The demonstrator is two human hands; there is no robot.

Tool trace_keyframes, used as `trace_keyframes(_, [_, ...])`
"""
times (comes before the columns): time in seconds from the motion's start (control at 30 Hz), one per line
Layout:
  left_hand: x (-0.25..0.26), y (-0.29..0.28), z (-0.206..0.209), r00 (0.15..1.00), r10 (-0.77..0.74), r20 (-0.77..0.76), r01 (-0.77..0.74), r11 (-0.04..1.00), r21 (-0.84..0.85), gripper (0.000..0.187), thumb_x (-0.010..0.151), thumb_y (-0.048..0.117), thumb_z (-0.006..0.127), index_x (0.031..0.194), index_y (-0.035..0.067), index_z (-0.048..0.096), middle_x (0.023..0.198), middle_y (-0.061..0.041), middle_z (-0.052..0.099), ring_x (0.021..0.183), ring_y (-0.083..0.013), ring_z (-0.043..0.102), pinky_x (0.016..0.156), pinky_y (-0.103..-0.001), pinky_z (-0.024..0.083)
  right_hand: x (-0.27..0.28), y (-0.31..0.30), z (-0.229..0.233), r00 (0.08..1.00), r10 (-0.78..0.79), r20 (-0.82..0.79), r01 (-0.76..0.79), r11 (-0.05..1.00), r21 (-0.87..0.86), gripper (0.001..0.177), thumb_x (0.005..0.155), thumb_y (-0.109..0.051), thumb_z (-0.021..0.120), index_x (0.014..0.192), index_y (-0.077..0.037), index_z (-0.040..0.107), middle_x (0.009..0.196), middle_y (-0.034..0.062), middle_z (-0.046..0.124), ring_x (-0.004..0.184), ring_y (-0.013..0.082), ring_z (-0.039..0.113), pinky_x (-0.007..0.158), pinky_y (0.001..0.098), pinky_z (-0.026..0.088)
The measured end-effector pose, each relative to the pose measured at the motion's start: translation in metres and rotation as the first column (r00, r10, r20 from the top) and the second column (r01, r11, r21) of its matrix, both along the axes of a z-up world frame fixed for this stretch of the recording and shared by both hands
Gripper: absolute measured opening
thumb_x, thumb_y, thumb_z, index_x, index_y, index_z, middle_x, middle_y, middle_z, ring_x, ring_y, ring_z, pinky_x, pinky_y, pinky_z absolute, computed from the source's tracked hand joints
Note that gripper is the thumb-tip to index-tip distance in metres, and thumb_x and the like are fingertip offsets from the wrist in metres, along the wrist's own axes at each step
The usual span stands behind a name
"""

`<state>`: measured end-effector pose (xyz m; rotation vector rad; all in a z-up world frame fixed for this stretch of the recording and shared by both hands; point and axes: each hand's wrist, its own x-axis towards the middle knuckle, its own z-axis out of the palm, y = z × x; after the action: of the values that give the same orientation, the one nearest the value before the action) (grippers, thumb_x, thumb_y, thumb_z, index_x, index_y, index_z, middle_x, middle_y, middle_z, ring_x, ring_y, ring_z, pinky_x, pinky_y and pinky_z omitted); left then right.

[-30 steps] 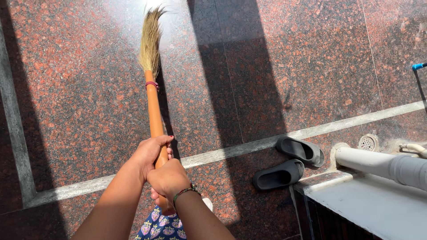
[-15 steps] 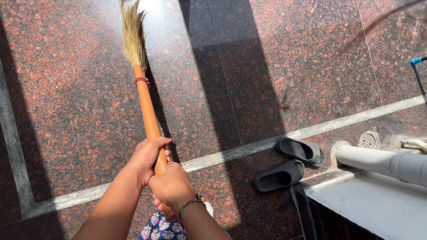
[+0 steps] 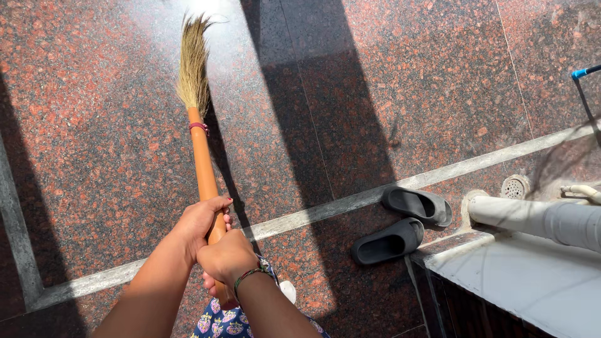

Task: The person sweeps a granite floor using a broom, moving the broom head across the tiles to gather debris.

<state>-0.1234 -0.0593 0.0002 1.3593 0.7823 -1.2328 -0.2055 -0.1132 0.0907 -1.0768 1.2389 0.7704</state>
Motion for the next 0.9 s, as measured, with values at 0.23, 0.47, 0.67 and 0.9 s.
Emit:
trace_keyframes(0.23, [-0.006, 0.013, -0.001, 0.995, 0.065, -0.077, -0.067, 0.997, -0.028, 0.02, 0.09, 0.016, 0.068, 0.081, 0.008, 0.051, 0.061, -0.003, 0.052, 0.05, -0.0137, 0.048, 0.045, -0.029, 0.046, -0.015, -0.004, 0.005, 0.997, 0.045, 0.057, -0.049, 0.996, 0.078, 0.013, 0.087, -0.007, 0.058, 0.095, 0.004, 0.061, 0.062, 0.0098, 0.061, 0.047, 0.0176, 0.06, 0.039, 0.0353, 0.048])
trace_keyframes(0.47, [-0.048, -0.007, 0.018, 1.0, 0.023, -0.01, -0.024, 0.995, -0.097, 0.022, 0.088, 0.015, 0.07, 0.082, 0.006, 0.051, 0.061, -0.006, 0.053, 0.048, -0.0162, 0.049, 0.043, -0.031, 0.046, -0.054, -0.011, 0.032, 0.996, -0.024, 0.09, 0.026, 0.999, -0.024, 0.016, 0.089, -0.006, 0.061, 0.101, 0.003, 0.056, 0.061, 0.01, 0.06, 0.046, 0.0176, 0.06, 0.038, 0.0344, 0.047])
trace_keyframes(0.67, [-0.081, -0.012, 0.009, 0.998, -0.059, -0.028, 0.057, 0.995, -0.078, 0.02, 0.087, 0.012, 0.072, 0.09, 0.005, 0.054, 0.062, -0.006, 0.055, 0.048, -0.0162, 0.05, 0.044, -0.031, 0.047, -0.083, -0.003, 0.029, 0.988, -0.157, 0.0, 0.157, 0.988, -0.002, 0.015, 0.087, -0.003, 0.061, 0.102, -0.001, 0.056, 0.061, 0.01, 0.06, 0.046, 0.018, 0.059, 0.039, 0.036, 0.045])
trace_keyframes(0.9, [-0.082, 0.017, 0.007, 0.994, -0.099, -0.039, 0.1, 0.995, 0.024, 0.021, 0.087, 0.013, 0.071, 0.089, 0.004, 0.052, 0.063, -0.006, 0.055, 0.05, -0.017, 0.051, 0.045, -0.032, 0.047, -0.087, 0.014, 0.012, 0.996, -0.073, 0.042, 0.069, 0.993, 0.093, 0.013, 0.087, 0.0, 0.059, 0.098, 0.006, 0.055, 0.061, 0.0128, 0.061, 0.046, 0.0213, 0.061, 0.038, 0.0363, 0.048])
